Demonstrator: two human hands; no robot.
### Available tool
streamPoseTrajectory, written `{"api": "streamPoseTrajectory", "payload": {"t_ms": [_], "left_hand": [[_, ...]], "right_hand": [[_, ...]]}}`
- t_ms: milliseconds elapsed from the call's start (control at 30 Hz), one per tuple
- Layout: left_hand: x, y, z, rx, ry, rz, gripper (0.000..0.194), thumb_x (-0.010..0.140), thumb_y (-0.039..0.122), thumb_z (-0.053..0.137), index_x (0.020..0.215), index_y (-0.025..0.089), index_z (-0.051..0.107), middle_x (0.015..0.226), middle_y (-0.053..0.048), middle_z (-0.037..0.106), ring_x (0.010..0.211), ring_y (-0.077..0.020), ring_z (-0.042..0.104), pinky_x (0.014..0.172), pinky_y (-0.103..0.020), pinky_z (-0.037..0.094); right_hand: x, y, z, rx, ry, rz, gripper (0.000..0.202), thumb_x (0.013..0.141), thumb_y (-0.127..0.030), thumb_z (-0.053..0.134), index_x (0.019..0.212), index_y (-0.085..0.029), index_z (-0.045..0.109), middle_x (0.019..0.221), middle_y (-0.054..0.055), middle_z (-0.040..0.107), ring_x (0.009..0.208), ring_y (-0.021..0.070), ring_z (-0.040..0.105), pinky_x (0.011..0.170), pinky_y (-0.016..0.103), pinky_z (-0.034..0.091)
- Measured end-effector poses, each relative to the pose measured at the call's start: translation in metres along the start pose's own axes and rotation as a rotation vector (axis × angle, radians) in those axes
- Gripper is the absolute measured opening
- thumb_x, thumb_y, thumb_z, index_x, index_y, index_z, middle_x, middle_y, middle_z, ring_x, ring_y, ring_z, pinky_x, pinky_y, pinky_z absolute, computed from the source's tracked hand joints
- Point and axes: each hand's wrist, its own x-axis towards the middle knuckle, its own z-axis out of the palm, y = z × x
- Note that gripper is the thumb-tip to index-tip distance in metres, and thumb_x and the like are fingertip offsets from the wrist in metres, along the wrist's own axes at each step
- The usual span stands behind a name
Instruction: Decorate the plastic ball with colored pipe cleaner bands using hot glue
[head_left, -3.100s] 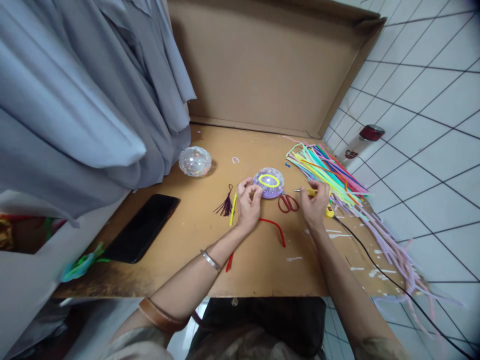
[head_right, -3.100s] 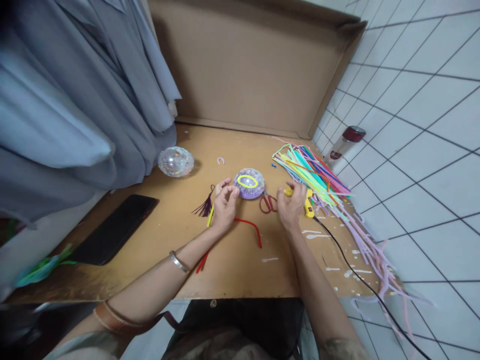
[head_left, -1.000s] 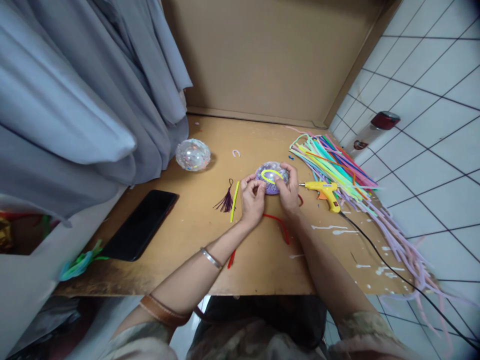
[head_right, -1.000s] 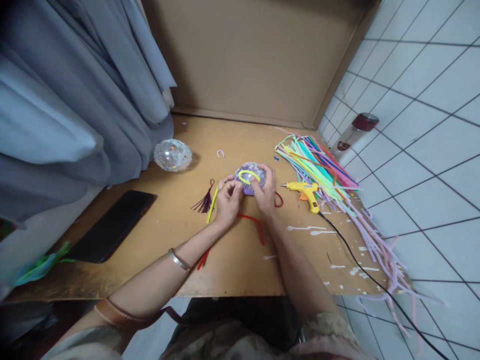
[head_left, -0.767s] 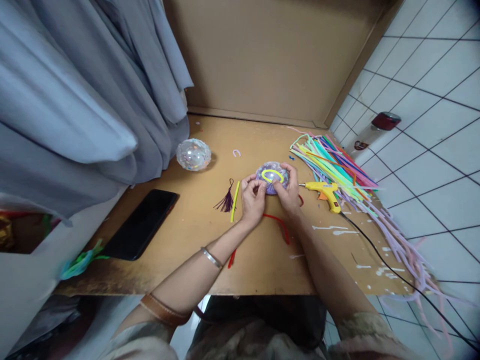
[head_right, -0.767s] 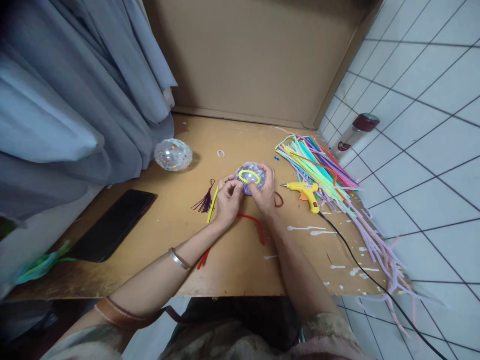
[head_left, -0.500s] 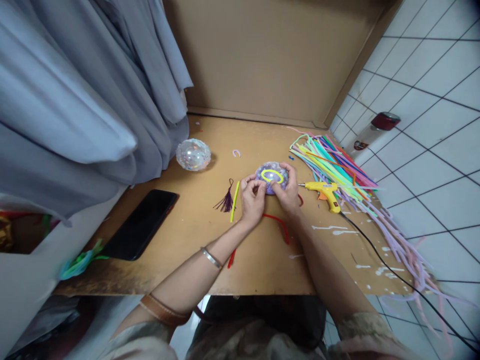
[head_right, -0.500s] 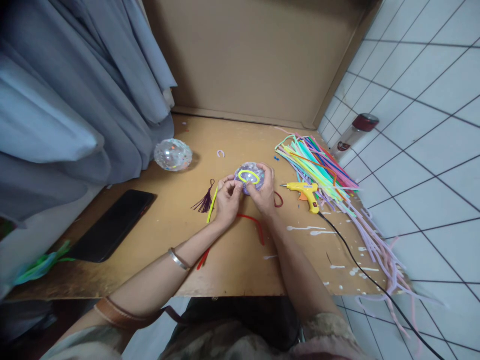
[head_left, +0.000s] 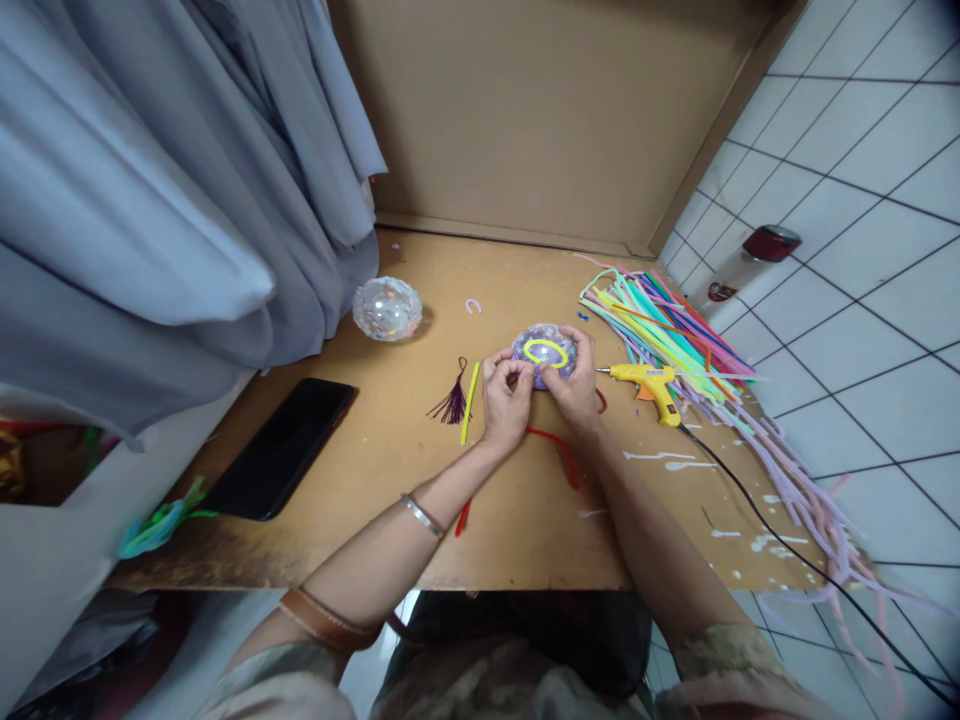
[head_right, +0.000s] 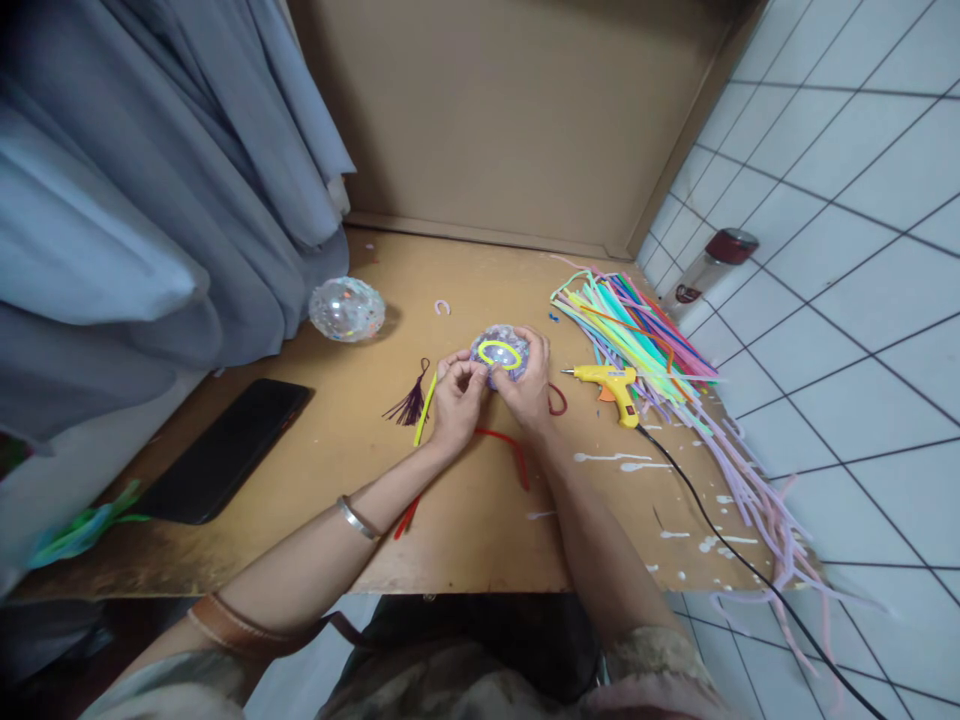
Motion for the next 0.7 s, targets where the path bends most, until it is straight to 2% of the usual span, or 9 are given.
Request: {"api": "streamPoseTrajectory", "payload": {"t_ms": [700], "left_hand": [[0.0028,0.0043,-0.0055,0.04,-0.048,0.056,0.009,0.085,0.023,0.067,0.077,0.018,0.067,0.114,-0.011,0.059,0.119,-0.0234,0.057,0.104,-0.041,0.049]], "right_hand": [[0.0007,0.001,0.0016,-0.001,0.033,0.003,0.051,0.073,-0.036,0.067,0.121,-0.025,0.051,0.121,0.01,0.057,0.118,0.03,0.056,0.107,0.051,0.045]]}}
